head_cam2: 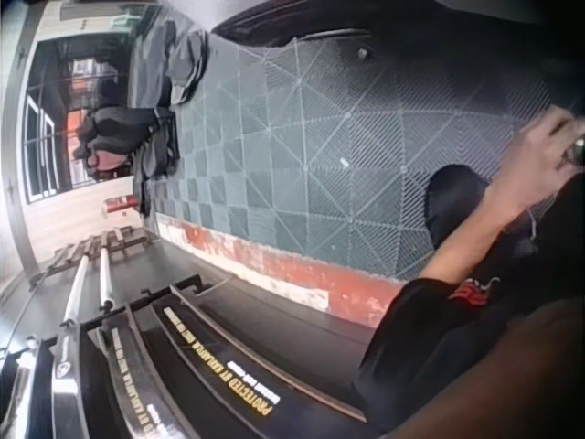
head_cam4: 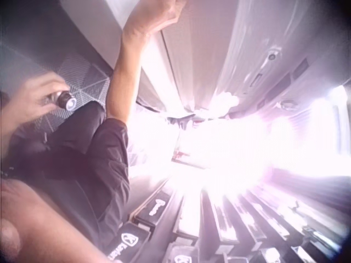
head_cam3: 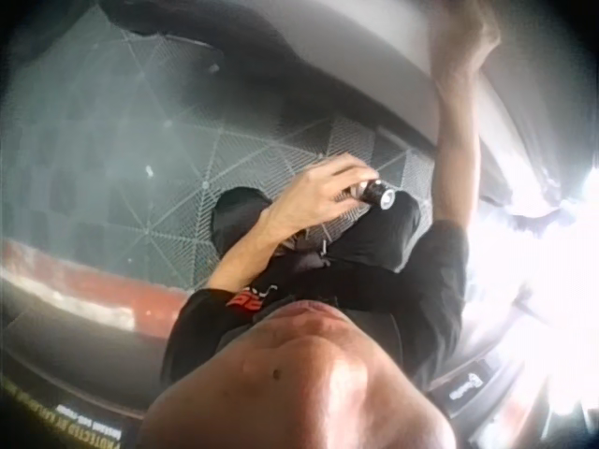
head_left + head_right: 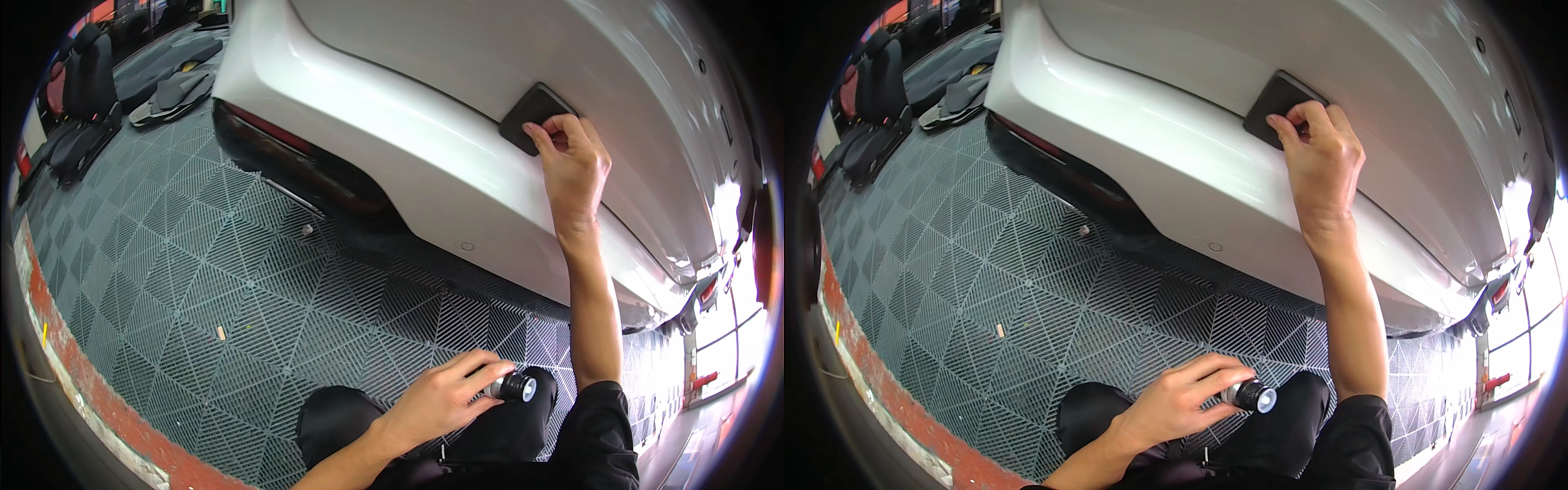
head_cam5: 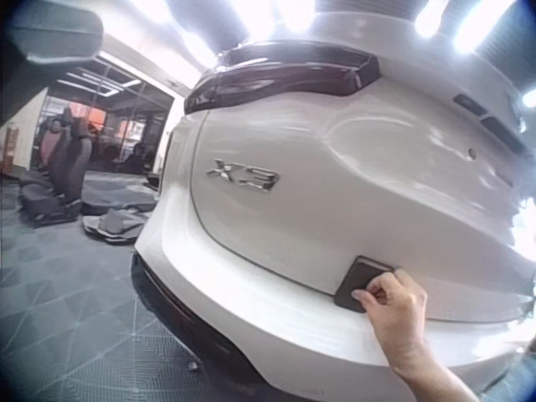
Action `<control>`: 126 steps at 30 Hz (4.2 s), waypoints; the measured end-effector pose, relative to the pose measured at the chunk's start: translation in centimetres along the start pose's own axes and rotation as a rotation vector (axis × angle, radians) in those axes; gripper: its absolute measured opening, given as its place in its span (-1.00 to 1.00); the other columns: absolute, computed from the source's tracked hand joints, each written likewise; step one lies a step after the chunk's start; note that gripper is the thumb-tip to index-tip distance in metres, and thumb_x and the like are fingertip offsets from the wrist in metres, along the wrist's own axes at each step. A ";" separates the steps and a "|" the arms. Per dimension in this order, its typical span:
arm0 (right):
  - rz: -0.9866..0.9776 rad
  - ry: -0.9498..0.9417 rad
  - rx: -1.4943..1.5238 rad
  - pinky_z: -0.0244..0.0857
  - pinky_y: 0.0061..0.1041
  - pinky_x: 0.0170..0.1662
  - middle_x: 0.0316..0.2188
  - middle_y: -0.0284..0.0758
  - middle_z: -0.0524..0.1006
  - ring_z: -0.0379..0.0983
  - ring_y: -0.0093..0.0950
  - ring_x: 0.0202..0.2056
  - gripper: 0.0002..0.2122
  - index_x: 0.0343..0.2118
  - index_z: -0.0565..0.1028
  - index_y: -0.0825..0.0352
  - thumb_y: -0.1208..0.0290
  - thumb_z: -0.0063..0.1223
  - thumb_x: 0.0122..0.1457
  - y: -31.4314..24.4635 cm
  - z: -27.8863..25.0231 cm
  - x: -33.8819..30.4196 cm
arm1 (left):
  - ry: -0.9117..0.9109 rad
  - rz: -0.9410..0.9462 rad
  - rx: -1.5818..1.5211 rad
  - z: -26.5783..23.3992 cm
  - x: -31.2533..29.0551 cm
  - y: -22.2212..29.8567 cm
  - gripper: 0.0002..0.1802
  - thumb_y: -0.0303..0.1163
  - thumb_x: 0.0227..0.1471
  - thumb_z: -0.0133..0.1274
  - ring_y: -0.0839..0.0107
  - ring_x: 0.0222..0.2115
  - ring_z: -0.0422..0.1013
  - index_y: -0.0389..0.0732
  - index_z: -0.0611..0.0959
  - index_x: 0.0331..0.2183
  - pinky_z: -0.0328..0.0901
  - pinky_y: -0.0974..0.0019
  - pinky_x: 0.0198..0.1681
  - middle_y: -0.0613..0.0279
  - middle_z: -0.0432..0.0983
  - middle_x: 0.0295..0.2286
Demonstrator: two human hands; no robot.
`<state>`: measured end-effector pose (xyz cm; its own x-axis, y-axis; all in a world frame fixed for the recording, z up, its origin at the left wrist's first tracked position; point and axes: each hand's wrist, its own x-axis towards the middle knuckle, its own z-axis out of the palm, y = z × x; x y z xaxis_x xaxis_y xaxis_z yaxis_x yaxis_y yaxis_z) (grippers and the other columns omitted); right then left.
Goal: The person applies a liquid coating to the rear bumper and trunk of a white BMW X3 using a small black applicator pad. They systematically rub the product onto the paintwork, covering the lower bumper, the area around the license plate, and the trunk lid.
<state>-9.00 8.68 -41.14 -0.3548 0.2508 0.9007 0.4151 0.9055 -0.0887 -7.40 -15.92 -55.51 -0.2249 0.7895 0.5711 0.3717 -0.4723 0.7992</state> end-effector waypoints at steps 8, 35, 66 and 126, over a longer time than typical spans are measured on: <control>-0.243 -0.095 -0.062 0.37 -0.28 -0.42 -0.49 -0.29 0.49 0.49 -0.23 -0.50 -0.81 -0.45 0.51 0.28 0.36 0.34 0.03 -7.2 6.3 4.3 | 0.085 -0.008 -0.075 -2.8 -1.5 -0.3 -0.48 -0.49 -0.17 0.34 0.35 -0.31 0.56 -0.19 0.60 -0.07 0.54 0.38 -0.24 0.23 0.53 -0.18; -0.709 -0.065 -0.512 0.34 -0.33 -0.14 -0.09 -0.19 0.41 0.39 -0.33 -0.05 -0.74 -0.14 0.50 0.39 0.49 0.11 0.07 -18.4 17.3 10.3 | 0.160 -0.044 -0.111 -4.3 -2.1 -2.5 -0.46 -0.45 -0.08 0.32 0.30 -0.34 0.57 -0.25 0.55 -0.02 0.53 0.32 -0.24 0.17 0.50 -0.17; -0.913 0.084 -0.541 0.19 -0.16 -0.08 -0.13 -0.35 0.43 0.30 -0.38 -0.03 -0.82 -0.26 0.60 0.22 0.38 0.08 0.07 -18.1 16.8 11.8 | 0.144 -0.030 -0.088 -3.9 -2.1 -1.7 -0.50 -0.42 -0.05 0.31 0.28 -0.36 0.57 -0.27 0.56 -0.04 0.52 0.31 -0.25 0.14 0.51 -0.21; -0.526 0.251 -0.374 0.23 -0.26 0.00 -0.15 -0.37 0.47 0.36 -0.33 -0.06 -0.67 -0.15 0.64 0.15 0.35 0.29 -0.05 -14.7 5.2 16.7 | 0.090 -0.145 -0.066 -3.9 -1.6 -2.8 -0.54 -0.32 -0.05 0.33 0.25 -0.30 0.57 -0.17 0.58 -0.08 0.52 0.29 -0.24 0.21 0.56 -0.24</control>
<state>-25.33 1.36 -27.01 -0.4023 -0.3170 0.8589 0.5176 0.6950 0.4990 -11.58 -17.41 -57.97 -0.3524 0.8145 0.4609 0.2701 -0.3830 0.8834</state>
